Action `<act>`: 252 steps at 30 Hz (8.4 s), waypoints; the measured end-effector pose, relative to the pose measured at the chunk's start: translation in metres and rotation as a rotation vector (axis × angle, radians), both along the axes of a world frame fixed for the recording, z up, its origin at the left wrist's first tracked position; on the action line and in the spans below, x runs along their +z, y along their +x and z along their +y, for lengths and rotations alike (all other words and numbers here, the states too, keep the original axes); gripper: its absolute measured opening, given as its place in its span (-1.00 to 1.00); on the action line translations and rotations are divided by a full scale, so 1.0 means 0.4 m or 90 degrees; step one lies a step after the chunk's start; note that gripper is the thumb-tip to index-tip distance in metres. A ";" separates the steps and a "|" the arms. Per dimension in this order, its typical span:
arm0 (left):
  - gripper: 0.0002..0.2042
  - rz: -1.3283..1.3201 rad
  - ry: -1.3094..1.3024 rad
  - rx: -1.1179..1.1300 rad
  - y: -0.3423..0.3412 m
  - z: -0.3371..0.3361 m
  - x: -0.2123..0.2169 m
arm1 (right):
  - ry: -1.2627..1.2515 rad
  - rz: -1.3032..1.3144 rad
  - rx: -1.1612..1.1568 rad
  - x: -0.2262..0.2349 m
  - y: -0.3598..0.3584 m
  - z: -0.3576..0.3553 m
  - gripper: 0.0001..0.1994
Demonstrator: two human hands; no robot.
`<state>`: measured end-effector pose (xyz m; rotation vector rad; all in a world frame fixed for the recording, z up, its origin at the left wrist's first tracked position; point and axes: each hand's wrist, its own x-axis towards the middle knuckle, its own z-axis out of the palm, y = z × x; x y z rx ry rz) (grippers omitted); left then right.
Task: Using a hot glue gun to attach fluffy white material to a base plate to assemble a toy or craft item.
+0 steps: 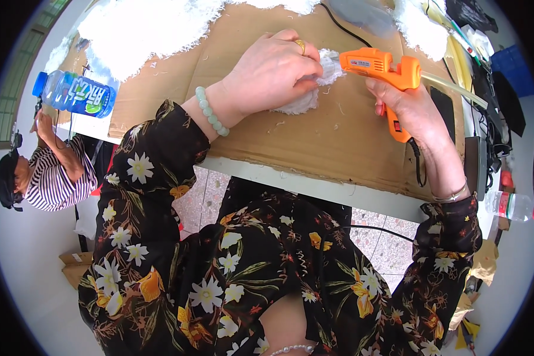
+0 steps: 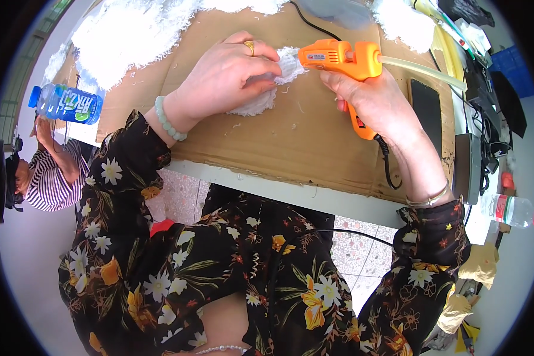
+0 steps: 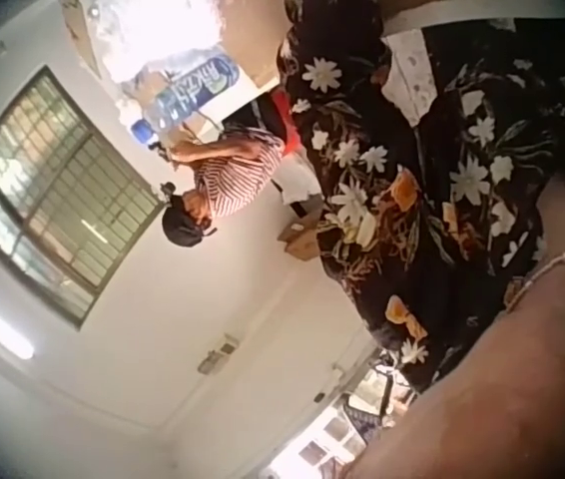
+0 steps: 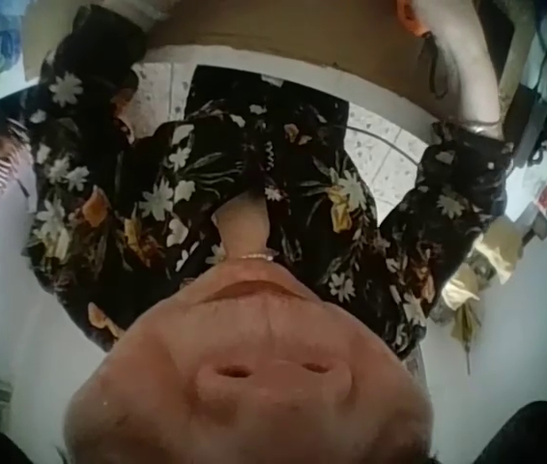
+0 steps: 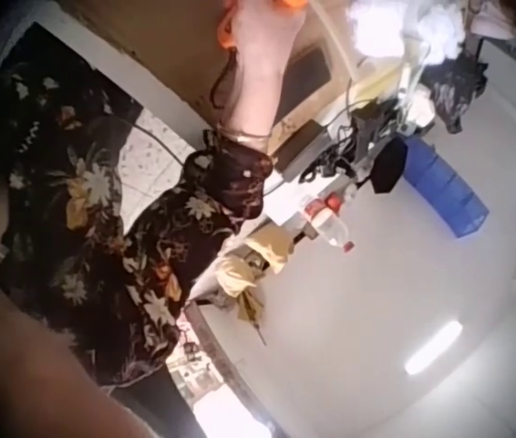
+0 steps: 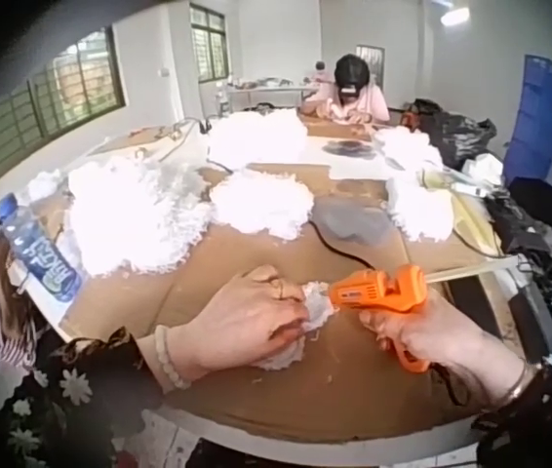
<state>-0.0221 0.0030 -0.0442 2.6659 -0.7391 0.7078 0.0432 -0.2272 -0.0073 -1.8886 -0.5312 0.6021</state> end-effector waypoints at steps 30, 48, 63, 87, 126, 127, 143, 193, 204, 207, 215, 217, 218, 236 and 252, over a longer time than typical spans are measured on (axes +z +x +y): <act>-0.95 -0.081 0.061 0.014 0.002 -0.008 -0.012 | -0.044 0.002 0.009 0.022 -0.001 -0.005 -0.74; -0.94 -0.081 0.090 0.041 -0.005 -0.003 -0.012 | -0.059 0.011 -0.001 0.028 -0.018 -0.013 -0.76; -0.88 -0.031 0.012 0.046 0.004 0.011 -0.026 | -0.054 0.041 0.037 0.021 -0.028 -0.013 -0.74; -0.83 0.204 -0.320 0.066 0.069 0.036 0.030 | 0.420 0.222 -0.271 -0.052 0.046 0.062 -0.73; -0.71 -0.011 0.056 0.044 -0.065 -0.008 0.008 | 0.147 -0.103 -0.011 -0.039 0.044 0.213 -0.62; -0.71 -0.008 0.057 0.046 -0.065 -0.008 0.009 | 0.190 -0.089 -0.018 -0.038 0.044 0.206 -0.62; -0.69 -0.016 0.078 0.061 -0.074 -0.008 0.005 | 0.249 -0.051 -0.030 -0.045 0.028 0.176 -0.60; -0.87 -0.014 0.120 0.061 -0.076 0.036 -0.003 | -0.106 -0.154 0.158 0.014 0.013 -0.020 -0.61; -0.94 0.034 0.007 -0.037 -0.113 0.047 0.022 | -0.007 -0.062 0.144 0.042 -0.004 -0.042 -0.54; -0.92 0.075 0.035 -0.043 -0.128 0.051 0.021 | -0.021 -0.080 0.156 0.045 -0.015 -0.053 -0.52; -0.89 0.012 0.016 0.009 -0.122 0.013 0.023 | -0.081 -0.113 0.215 0.060 -0.021 -0.051 -0.68; -0.84 0.010 0.056 -0.007 -0.119 0.004 0.020 | -0.106 -0.114 0.218 0.059 -0.021 -0.049 -0.68; -0.79 0.006 0.096 -0.026 -0.116 0.001 0.018 | -0.106 -0.113 0.216 0.058 -0.021 -0.050 -0.68; -0.97 -0.070 0.124 0.001 -0.116 -0.001 -0.001 | -0.138 -0.237 0.222 0.057 -0.026 -0.030 -0.65; -0.68 0.121 0.062 0.030 -0.183 0.001 0.030 | -0.235 -0.176 0.241 0.098 -0.040 0.021 -0.64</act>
